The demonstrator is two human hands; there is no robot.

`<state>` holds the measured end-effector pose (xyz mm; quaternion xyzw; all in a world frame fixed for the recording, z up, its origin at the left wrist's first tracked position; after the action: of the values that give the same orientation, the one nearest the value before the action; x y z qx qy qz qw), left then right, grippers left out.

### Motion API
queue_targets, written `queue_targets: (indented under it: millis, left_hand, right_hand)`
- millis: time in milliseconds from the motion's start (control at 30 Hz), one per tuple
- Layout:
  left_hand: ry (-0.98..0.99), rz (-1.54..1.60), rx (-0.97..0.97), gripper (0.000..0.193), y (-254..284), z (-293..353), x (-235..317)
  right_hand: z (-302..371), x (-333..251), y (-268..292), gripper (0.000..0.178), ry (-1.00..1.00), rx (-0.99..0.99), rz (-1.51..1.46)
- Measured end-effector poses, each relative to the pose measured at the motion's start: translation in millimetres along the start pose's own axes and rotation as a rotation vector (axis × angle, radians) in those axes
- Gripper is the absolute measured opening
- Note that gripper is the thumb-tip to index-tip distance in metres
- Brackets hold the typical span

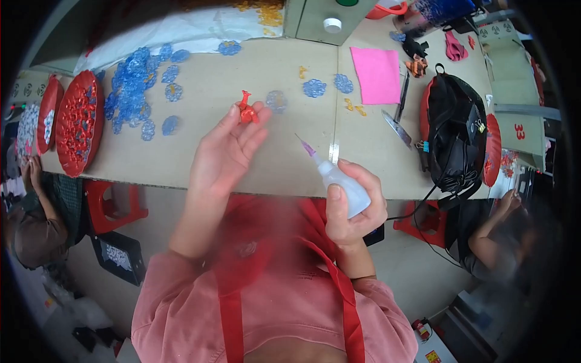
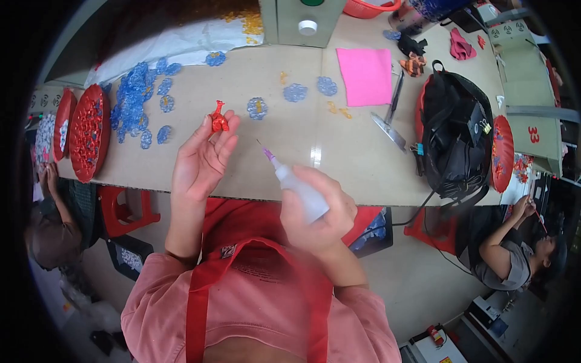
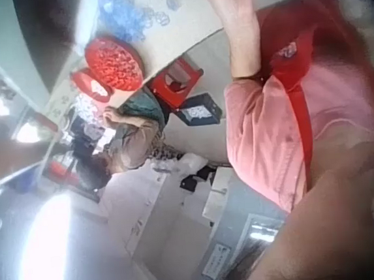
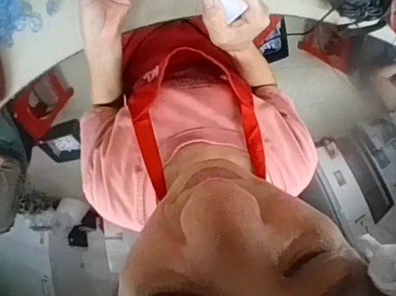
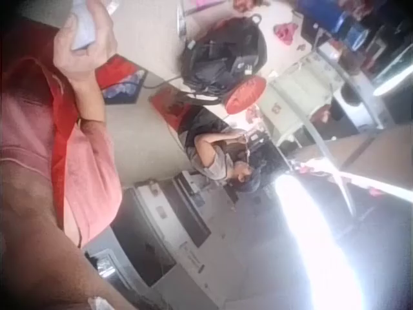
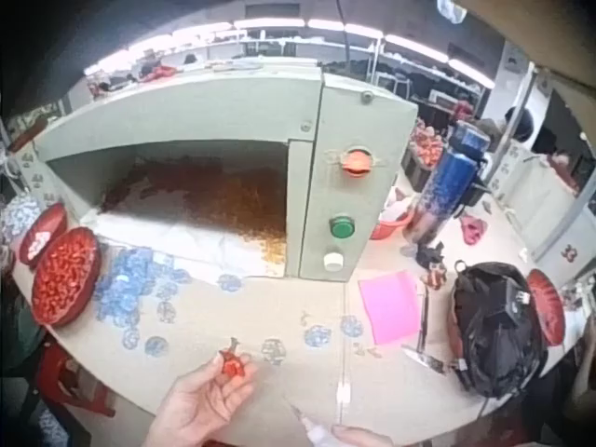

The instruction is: The person assembles plastic figurines by applying glue from a dispenser bottle onto small figurine parts and attaching them to plastic bases by hand, periodically clearing the glue bottle tip using a metal blade.

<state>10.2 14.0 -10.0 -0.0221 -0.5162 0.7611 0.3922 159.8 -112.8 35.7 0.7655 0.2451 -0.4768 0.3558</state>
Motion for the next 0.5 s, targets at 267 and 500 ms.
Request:
queue_targets:
  millis: [267, 500]
  left_hand:
    - [0.022, -0.052, -0.047, 0.029, -6, 14, -9]
    - [0.007, -0.085, -0.067, 0.030, -3, 15, -8]
  right_hand:
    - [-3, -18, -24, 0.032, 0.284, -0.071, 0.117]
    - [-2, -18, -29, 0.030, 0.271, -0.089, 0.132]
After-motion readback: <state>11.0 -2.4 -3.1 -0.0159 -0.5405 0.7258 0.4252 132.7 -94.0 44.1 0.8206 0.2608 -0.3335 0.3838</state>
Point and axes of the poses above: each hand's wrist, its own z-axis away from the middle knuckle, its own y-axis out of the back of the hand, x = y × z, the point moved 2 cm from there along -z, towards the middle knuckle, and after that the axes turned 6 degrees about -y, right-handed, at the moved point
